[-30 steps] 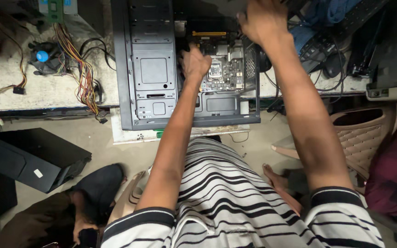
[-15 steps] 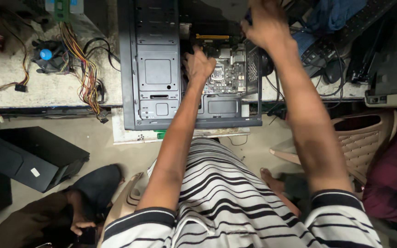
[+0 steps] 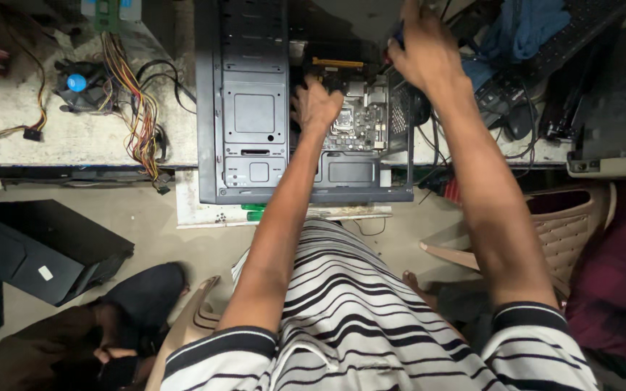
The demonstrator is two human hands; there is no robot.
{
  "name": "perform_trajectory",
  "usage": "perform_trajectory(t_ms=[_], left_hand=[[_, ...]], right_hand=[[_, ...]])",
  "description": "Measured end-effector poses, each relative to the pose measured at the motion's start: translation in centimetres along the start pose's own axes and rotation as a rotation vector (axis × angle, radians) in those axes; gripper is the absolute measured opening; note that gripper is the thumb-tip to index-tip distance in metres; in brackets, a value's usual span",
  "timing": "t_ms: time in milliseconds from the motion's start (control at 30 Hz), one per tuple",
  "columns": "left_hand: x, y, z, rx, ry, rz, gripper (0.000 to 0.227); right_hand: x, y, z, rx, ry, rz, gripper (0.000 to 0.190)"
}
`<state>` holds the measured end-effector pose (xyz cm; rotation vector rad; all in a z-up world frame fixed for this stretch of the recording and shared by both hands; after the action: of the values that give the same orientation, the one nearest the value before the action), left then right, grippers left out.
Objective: The person removes a motherboard from a computer case using a screwdriver, then cleans the motherboard with a toothbrush. The person unscrews the motherboard, lifts it out, and brushes its surface.
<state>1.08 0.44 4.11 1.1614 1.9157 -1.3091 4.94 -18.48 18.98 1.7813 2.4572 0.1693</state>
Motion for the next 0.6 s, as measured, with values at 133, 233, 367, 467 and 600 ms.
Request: perform_trajectory(t_ms=[133,233,367,467,600], left_hand=[[-0.4,0.2,-0.1,-0.063,0.017,0.015,0.087],[-0.3,0.0,0.1,-0.061,0.005,0.029,0.083],[-0.3,0.3,0.4,-0.063,-0.003,0.074,0.078],[0.0,1.0,0.8,-0.034,-0.013,0.121,0.059],[0.1,1.8,1.9,-0.047,-0.118,0.334,0.038]], right_hand=[[-1.0,-0.6,1.3,-0.089,0.048,-0.019,0.062],[-2.9,-0.5,1.9,-0.086,0.06,0.013,0.051],[-5.1,-0.9,1.7,-0.16,0.082,0.009,0.05],[-6.2,-1.4,1.5,-0.197,0.166,0.092,0.051],[-7.7,-2.2,1.2,-0.146,0.306,0.247,0.04]])
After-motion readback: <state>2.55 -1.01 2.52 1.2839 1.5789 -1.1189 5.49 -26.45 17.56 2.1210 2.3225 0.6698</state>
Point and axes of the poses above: each hand's wrist, its own y-axis towards the middle knuckle, its own z-axis out of the palm, x = y × z, the point moved 3 cm from there along y, towards the middle knuckle, and after that the axes turned 8 degrees about -y, right-handed, at the moved point
